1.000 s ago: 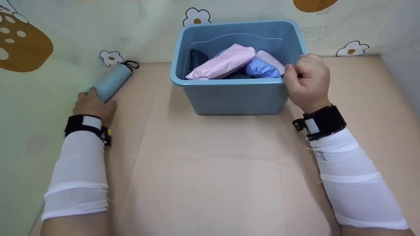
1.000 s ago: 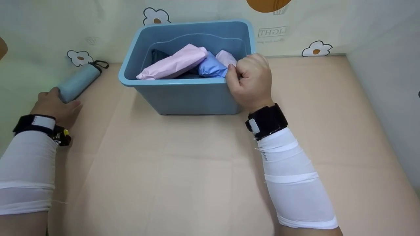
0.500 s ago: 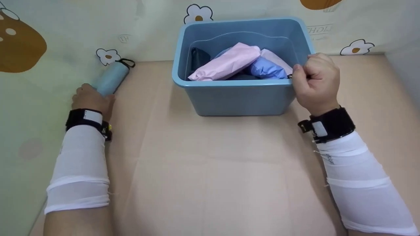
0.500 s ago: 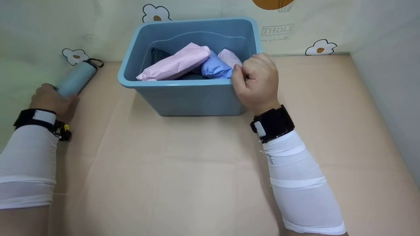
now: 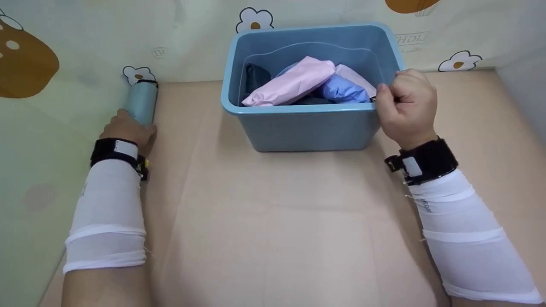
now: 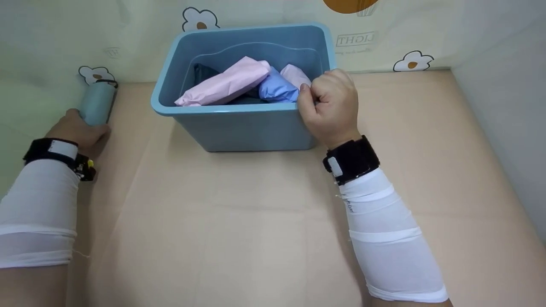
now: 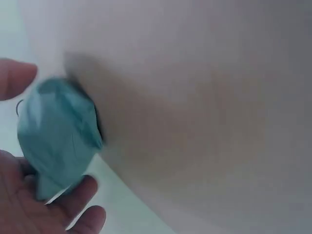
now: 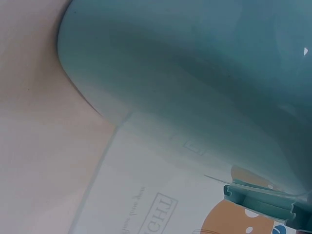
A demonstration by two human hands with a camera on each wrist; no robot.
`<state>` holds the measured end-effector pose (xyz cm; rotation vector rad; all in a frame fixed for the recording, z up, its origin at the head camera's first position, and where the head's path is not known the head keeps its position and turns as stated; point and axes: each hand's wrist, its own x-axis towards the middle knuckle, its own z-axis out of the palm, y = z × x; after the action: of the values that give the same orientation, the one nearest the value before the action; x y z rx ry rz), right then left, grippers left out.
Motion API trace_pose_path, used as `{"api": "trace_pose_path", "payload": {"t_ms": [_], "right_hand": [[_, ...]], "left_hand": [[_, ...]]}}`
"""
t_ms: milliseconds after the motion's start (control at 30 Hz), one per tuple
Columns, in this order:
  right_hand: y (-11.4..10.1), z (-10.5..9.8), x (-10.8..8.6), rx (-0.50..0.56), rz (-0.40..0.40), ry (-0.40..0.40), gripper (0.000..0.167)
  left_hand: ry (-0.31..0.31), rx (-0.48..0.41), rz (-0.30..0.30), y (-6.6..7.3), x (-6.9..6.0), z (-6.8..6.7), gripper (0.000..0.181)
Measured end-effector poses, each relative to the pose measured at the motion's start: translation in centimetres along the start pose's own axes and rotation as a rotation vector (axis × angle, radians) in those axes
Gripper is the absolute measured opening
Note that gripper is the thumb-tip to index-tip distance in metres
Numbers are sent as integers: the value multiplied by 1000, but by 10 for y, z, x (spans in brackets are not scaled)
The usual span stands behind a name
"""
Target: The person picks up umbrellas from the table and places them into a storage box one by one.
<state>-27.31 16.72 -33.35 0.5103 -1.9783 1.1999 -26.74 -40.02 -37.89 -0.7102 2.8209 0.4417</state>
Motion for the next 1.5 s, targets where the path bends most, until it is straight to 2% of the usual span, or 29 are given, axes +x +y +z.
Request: {"api": "trace_pose_path", "payload": {"t_ms": [67,133,267,367,567,667,767,833,933,1033,1133,1233,1367,1433,1500], "right_hand": [[4,-3,0,4,-12,2,44],[7,-9,-1,-1,-22,9,44],[8,-22,-2,-22,-23,24,44],[8,-29,-2,-33,-13,37,44],[13,-41,-5,-72,14,36,44],[18,-44,-8,-84,27,28,44],[22,-43,-10,-86,29,24,45],[24,-40,-11,-82,23,22,45],[24,-32,-10,-73,12,10,45],[21,-22,-9,-50,-1,5,45],[19,-13,-9,-19,-15,15,45],[15,-7,-8,5,-27,29,44],[10,1,-6,24,-20,31,44],[8,3,-5,29,-13,26,45],[6,5,-3,33,-5,24,45]], "left_hand": [[-23,-22,-37,7,0,4,90],[-39,-28,-44,18,-3,6,87],[-83,9,23,41,-15,6,75],[-134,23,70,56,-22,9,79],[-191,-4,81,87,-37,26,91],[-207,-8,94,95,-44,35,93],[-194,-19,121,96,-50,43,88],[-165,-38,147,94,-54,45,81],[-88,-86,184,88,-62,42,69],[14,-130,227,83,-72,34,62],[121,-206,262,88,-86,19,60],[224,-303,303,101,-104,2,64],[337,-406,379,130,-131,-22,70],[360,-428,418,148,-144,-31,69],[349,-434,447,169,-155,-38,69]]}}
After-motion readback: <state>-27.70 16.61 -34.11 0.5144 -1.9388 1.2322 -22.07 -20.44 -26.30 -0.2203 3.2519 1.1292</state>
